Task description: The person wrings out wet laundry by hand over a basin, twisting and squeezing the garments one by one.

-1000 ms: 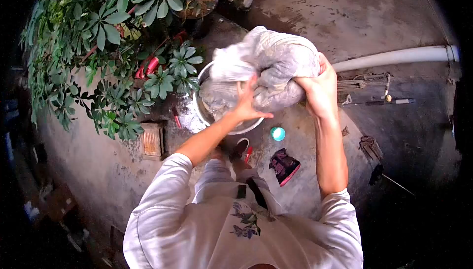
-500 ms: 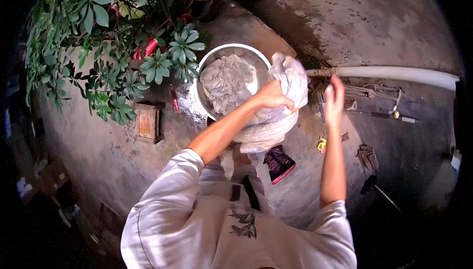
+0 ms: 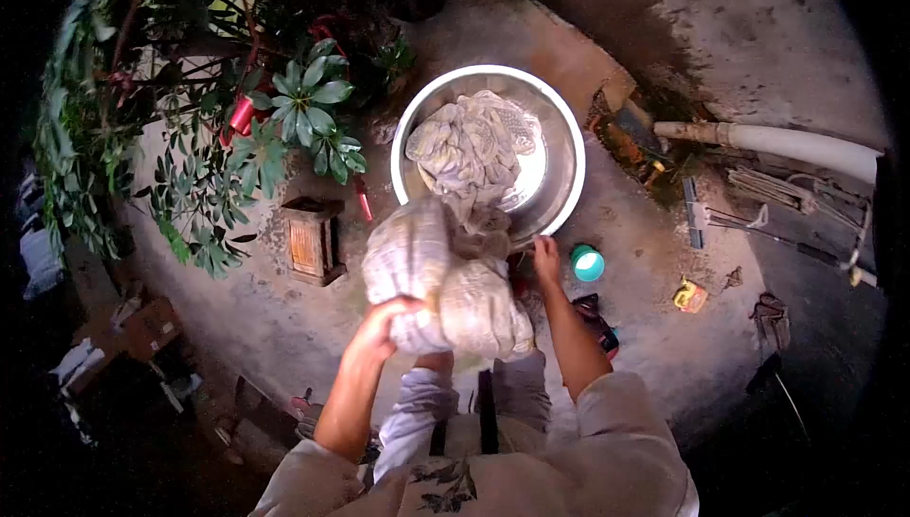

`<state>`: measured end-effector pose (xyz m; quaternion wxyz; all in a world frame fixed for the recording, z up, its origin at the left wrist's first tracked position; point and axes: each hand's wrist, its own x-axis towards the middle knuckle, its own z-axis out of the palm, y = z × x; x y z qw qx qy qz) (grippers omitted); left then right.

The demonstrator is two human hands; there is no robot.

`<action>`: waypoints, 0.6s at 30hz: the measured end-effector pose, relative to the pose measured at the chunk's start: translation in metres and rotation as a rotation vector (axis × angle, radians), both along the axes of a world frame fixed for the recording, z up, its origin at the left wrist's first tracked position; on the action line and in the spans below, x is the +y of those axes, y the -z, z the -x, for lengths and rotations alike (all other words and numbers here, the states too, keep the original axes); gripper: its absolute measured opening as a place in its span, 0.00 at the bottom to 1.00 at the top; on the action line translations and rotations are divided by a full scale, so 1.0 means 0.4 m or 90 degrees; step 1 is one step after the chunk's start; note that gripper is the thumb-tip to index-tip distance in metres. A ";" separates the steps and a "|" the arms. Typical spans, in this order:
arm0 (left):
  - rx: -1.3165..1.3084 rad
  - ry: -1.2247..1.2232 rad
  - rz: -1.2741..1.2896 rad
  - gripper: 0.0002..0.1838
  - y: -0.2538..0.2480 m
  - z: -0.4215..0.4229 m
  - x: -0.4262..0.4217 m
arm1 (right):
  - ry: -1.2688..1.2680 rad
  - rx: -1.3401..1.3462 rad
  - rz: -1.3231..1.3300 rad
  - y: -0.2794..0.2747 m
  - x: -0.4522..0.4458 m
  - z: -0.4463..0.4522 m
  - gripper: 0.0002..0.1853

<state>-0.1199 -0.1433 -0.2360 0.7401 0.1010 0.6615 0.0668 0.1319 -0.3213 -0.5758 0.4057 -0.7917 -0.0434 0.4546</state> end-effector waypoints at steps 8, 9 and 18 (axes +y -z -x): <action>0.168 -0.242 0.013 0.25 0.109 0.318 -0.114 | -0.253 -0.108 -0.029 0.292 0.473 0.115 0.42; 0.187 -0.234 -0.008 0.25 0.088 0.307 -0.100 | -0.249 -0.105 -0.038 0.342 0.533 0.140 0.42; 0.348 -0.430 -0.001 0.07 0.116 0.285 -0.058 | -0.676 -0.320 0.102 0.583 0.808 0.326 0.52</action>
